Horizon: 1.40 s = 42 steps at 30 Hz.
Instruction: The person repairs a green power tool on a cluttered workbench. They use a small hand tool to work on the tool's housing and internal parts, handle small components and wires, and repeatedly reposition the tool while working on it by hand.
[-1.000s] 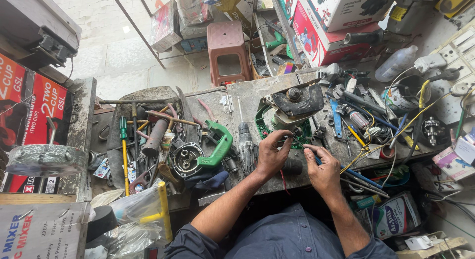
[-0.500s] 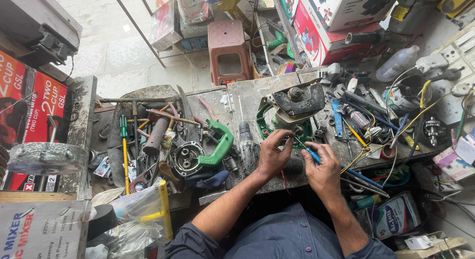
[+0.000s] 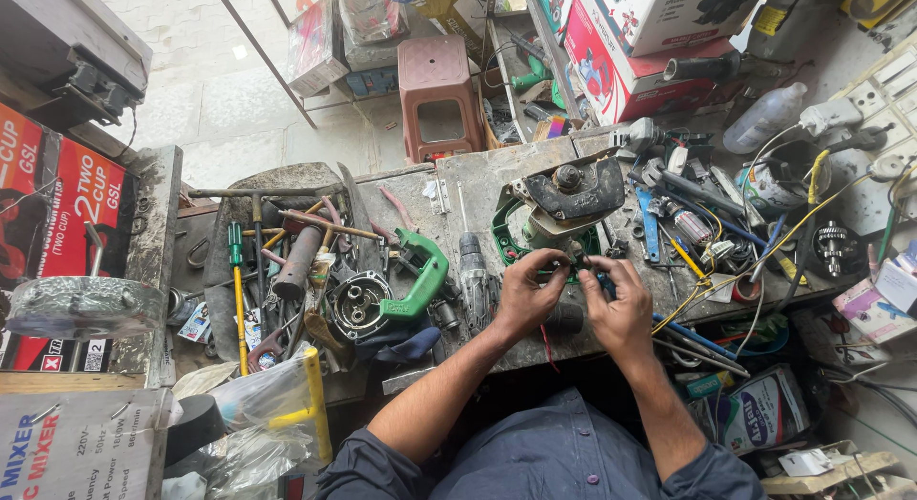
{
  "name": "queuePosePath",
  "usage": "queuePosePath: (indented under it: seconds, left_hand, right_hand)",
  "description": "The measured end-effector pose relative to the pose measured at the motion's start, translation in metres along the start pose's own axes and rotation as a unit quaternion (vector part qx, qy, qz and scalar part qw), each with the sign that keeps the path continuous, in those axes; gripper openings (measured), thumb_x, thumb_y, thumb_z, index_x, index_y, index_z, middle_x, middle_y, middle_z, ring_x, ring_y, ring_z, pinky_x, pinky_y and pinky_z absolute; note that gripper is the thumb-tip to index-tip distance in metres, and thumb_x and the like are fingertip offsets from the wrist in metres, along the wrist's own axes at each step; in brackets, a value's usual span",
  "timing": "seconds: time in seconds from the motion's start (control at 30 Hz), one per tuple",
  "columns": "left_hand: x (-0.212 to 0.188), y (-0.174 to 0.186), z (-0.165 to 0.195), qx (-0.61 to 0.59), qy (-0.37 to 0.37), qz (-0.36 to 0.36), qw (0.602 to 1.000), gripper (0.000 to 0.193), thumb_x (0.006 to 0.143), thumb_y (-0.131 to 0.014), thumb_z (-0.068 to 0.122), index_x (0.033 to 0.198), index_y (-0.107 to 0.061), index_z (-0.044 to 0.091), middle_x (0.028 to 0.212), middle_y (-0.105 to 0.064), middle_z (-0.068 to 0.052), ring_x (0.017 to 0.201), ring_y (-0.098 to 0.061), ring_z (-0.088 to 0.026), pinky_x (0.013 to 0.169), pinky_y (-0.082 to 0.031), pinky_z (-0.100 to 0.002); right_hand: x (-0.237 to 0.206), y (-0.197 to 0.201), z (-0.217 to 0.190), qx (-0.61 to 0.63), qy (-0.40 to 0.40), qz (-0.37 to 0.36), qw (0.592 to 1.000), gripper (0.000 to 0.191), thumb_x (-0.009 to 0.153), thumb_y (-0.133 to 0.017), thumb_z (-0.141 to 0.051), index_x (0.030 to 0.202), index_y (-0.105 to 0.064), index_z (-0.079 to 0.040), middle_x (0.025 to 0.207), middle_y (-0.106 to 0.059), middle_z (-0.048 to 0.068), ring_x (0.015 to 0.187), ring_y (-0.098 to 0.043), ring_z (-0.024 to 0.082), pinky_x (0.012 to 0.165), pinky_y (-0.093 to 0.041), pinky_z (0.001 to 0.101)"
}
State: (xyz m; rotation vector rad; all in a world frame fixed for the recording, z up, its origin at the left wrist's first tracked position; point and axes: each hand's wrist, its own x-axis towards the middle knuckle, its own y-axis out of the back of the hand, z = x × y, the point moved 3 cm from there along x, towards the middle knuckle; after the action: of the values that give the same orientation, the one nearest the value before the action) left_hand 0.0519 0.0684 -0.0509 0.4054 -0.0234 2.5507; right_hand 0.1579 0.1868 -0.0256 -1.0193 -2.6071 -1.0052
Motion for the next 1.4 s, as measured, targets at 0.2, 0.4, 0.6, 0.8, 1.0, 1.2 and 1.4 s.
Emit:
queuePosePath:
  seconds: [0.2,0.4,0.6,0.8,1.0,1.2,1.4]
  left_hand:
    - [-0.001,0.001,0.002,0.024,-0.028,-0.025,0.999,0.016,0.093,-0.067,0.002,0.109,-0.071,0.0,0.1,-0.077,-0.012,0.096,-0.077,-0.02,0.08,-0.061,-0.031]
    - [-0.003,0.002,0.016,0.033,-0.031,-0.047,0.998,0.033,0.091,-0.063,0.001,0.124,-0.064,0.002,0.114,-0.072,-0.015,0.103,-0.076,-0.025,0.088,-0.063,-0.033]
    - [-0.004,0.003,0.022,0.1,-0.097,-0.022,0.99,0.038,0.09,-0.068,0.001,0.127,-0.061,0.002,0.117,-0.072,-0.018,0.111,-0.074,-0.031,0.092,-0.059,-0.037]
    - [0.0,0.005,0.003,0.064,-0.036,0.009,0.997,0.026,0.092,-0.069,0.002,0.118,-0.066,0.002,0.11,-0.075,-0.013,0.102,-0.076,-0.021,0.092,-0.062,-0.032]
    - [0.005,0.005,-0.019,-0.097,0.112,0.028,0.989,0.039,0.087,-0.076,0.007,0.123,-0.061,0.002,0.11,-0.073,-0.012,0.099,-0.07,-0.016,0.086,-0.059,-0.031]
    - [0.007,0.004,-0.02,-0.089,0.104,0.013,0.991,0.039,0.089,-0.073,0.005,0.126,-0.062,-0.001,0.115,-0.071,-0.01,0.104,-0.071,-0.015,0.089,-0.06,-0.029]
    - [0.014,0.02,-0.031,-0.088,0.083,0.017,0.993,0.031,0.086,-0.065,-0.001,0.117,-0.061,-0.001,0.104,-0.07,-0.006,0.096,-0.07,-0.011,0.083,-0.059,-0.026]
  right_hand:
    - [0.006,-0.004,-0.007,-0.033,0.076,0.023,0.996,0.02,0.091,-0.079,-0.016,0.11,-0.077,-0.01,0.101,-0.072,0.008,0.087,-0.073,0.024,0.072,-0.056,0.0356]
    - [0.006,-0.003,-0.008,-0.09,0.09,0.037,0.991,0.02,0.091,-0.079,-0.016,0.11,-0.077,-0.011,0.102,-0.072,0.006,0.082,-0.073,0.024,0.068,-0.056,0.0354]
    - [0.005,-0.003,-0.002,-0.136,0.124,0.042,0.982,0.021,0.086,-0.082,-0.02,0.103,-0.076,-0.009,0.101,-0.071,0.006,0.084,-0.072,0.025,0.068,-0.057,0.0377]
    - [0.001,-0.013,0.04,0.184,-0.024,0.031,0.982,0.013,0.101,-0.073,-0.015,0.109,-0.071,-0.004,0.095,-0.066,0.001,0.08,-0.06,0.008,0.068,-0.048,0.0255]
    - [-0.004,-0.028,0.082,0.345,-0.166,0.026,0.923,0.016,0.107,-0.058,-0.019,0.112,-0.063,-0.005,0.077,-0.053,-0.007,0.062,-0.043,-0.001,0.052,-0.035,0.0172]
    - [-0.007,-0.031,0.077,0.27,-0.138,0.011,0.953,0.019,0.109,-0.057,-0.02,0.112,-0.066,-0.003,0.08,-0.057,-0.005,0.068,-0.046,0.0,0.059,-0.038,0.0189]
    - [-0.006,-0.026,0.056,0.12,-0.109,0.005,0.987,0.018,0.103,-0.07,-0.02,0.108,-0.072,-0.002,0.084,-0.071,0.0,0.075,-0.058,0.006,0.067,-0.048,0.0256]
